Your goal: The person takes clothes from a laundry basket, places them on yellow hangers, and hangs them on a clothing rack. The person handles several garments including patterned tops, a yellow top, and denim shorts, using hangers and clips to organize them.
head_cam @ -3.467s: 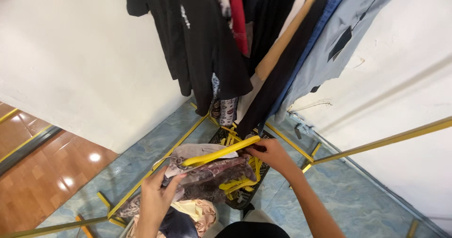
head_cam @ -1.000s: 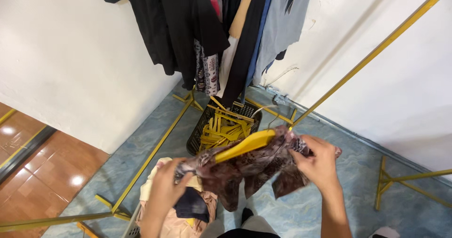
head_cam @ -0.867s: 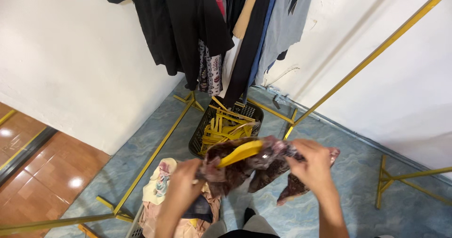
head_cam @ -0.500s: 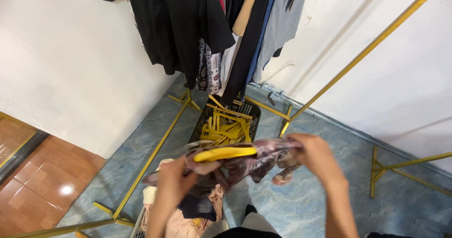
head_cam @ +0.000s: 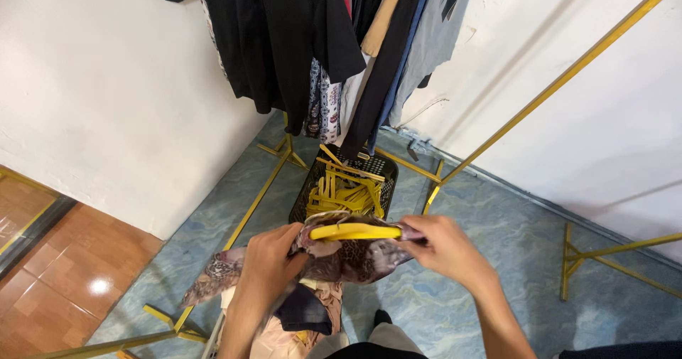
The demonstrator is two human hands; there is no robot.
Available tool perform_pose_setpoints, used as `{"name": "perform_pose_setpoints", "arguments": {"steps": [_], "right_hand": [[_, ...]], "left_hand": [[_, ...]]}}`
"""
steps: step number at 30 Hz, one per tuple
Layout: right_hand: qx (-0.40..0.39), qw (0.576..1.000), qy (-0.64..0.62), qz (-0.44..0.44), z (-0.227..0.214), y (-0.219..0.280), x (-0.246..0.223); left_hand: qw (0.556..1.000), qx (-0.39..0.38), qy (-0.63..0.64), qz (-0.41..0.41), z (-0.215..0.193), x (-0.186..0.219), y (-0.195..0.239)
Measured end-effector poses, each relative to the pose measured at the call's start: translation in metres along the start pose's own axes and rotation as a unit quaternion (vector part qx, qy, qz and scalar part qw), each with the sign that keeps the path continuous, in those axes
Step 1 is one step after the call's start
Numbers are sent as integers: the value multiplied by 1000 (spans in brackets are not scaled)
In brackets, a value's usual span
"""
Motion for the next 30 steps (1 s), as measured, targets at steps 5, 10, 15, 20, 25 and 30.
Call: {"name": "perform_pose_setpoints", "arguments": {"steps": [5,10,15,20,25,30], "right_hand": [[55,984,-122,-119,3,1,-44],[157,970,-145,-118,-46,15,-42],[173,973,-147,-38,-76,22,-30],[136,978,-158,-18,-74,6,-53],[140,984,-108,4,-81,-17,-66],[128,971,-150,-134,-98,-46,-90]], "left_hand": [[999,-36,-12,1,9,-6,-3],[994,-4,-89,-64,-38,-37,19],[993,-6,-94,-72,-41,-48,22],[995,11,-101,25,-28,-27,-8],[998,-9,-65,3,-26,-40,-38],[995,15,-83,49,-40,-55,-67]]}}
Point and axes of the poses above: each hand's wrist, its own y-axis away from the middle knuckle, its own z-axis out of the palm, x = y × z, the point moved 10 cm from there along -y, towards the middle knuckle, and after that the axes turned 15 degrees about z, right-handed, at the moved point
